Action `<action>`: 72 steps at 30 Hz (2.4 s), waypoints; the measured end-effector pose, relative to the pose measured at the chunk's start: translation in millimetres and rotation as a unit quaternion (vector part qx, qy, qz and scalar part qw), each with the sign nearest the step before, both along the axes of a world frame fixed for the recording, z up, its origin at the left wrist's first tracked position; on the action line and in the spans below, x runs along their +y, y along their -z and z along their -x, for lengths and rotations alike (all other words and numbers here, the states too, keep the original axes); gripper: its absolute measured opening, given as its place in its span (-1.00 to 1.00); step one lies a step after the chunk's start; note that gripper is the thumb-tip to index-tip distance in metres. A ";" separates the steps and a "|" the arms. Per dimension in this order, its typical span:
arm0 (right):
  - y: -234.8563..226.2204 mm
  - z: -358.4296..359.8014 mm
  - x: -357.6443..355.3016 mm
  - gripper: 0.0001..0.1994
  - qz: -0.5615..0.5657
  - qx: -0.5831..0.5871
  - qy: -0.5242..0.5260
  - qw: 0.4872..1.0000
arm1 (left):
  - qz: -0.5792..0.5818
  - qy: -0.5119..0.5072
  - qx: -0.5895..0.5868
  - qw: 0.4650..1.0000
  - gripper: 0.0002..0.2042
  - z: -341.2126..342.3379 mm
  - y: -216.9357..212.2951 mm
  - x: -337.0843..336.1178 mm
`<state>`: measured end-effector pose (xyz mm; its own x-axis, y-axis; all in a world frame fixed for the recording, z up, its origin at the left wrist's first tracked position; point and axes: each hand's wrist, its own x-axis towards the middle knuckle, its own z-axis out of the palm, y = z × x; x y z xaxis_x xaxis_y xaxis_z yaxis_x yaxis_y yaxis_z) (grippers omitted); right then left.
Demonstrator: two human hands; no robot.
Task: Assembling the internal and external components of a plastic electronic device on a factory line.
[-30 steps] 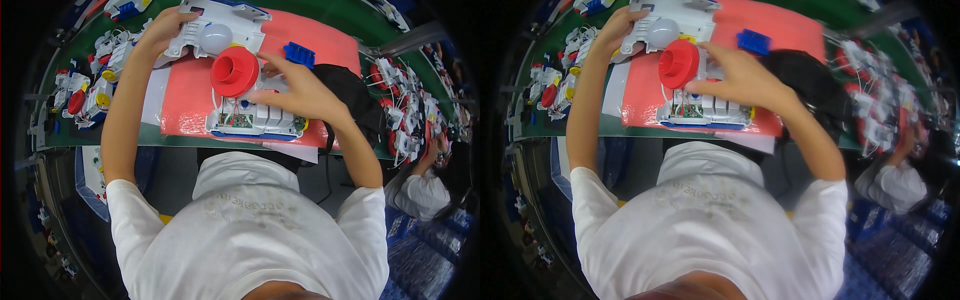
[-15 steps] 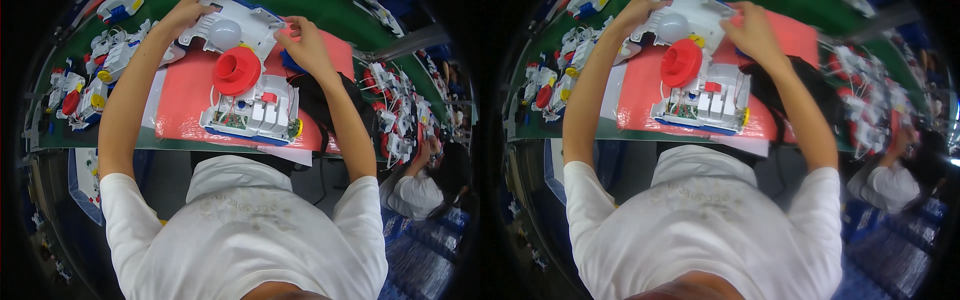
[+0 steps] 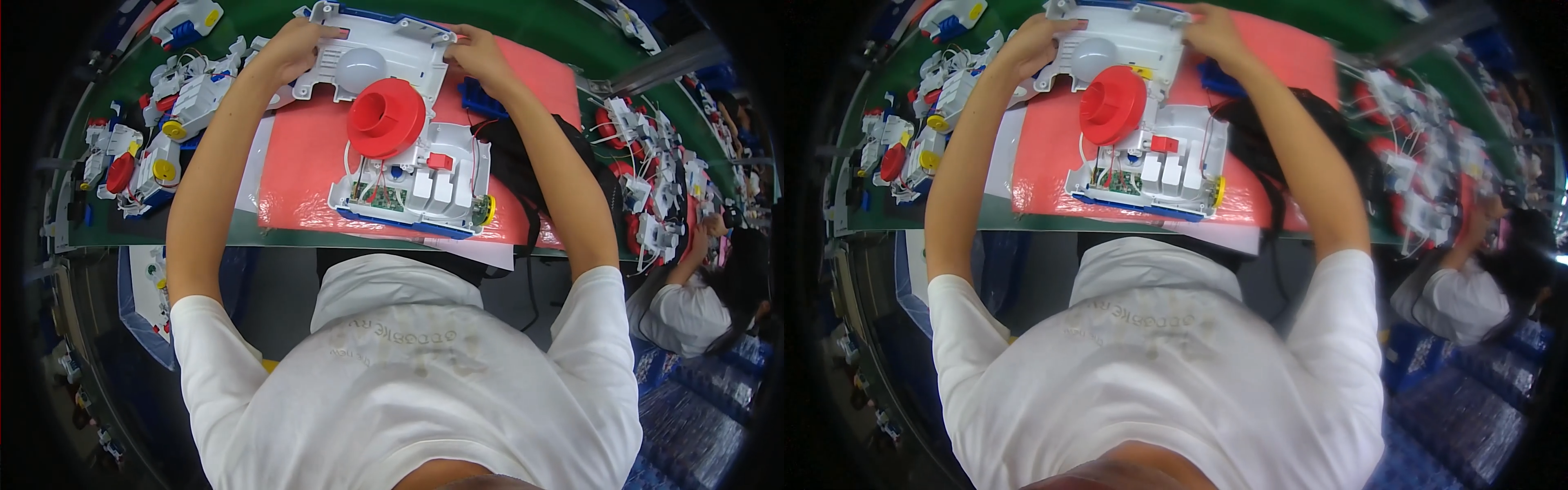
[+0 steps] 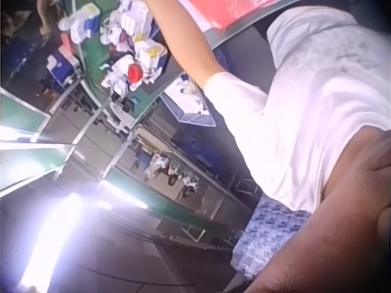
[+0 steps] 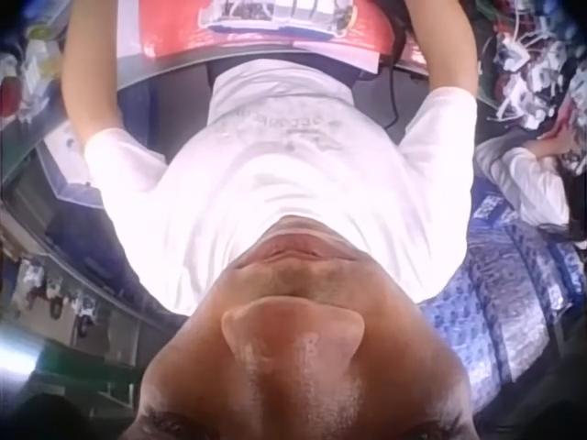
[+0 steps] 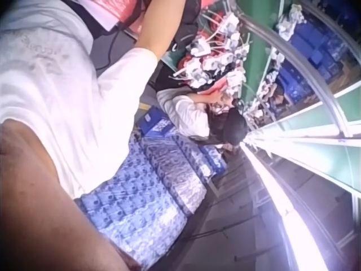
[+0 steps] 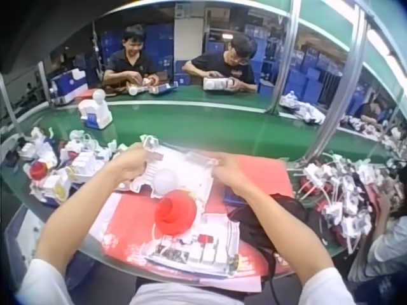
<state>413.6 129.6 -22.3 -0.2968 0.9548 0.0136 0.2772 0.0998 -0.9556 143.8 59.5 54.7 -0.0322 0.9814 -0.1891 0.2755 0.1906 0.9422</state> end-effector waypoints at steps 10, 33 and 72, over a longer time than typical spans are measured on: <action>-7.6 1.3 5.2 -0.68 -0.082 -0.026 0.012 0.996 | 0.020 0.009 -0.095 0.995 -0.49 -9.8 29.5 -21.4; -57.8 25.2 -75.2 -0.55 -0.283 -0.392 -0.163 0.860 | -0.321 -0.058 0.015 0.945 -0.23 -20.7 27.6 -173.8; -63.4 -50.9 -125.9 -0.46 -0.130 0.037 0.066 0.989 | -0.229 -0.167 -0.202 0.938 -0.36 -12.1 76.0 -181.6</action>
<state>464.5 3.7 41.1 -0.1587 0.9466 0.2805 0.2343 0.3122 -0.9207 155.8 -122.1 -21.3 -0.3679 0.9110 0.1863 -0.1250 -0.2470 0.9609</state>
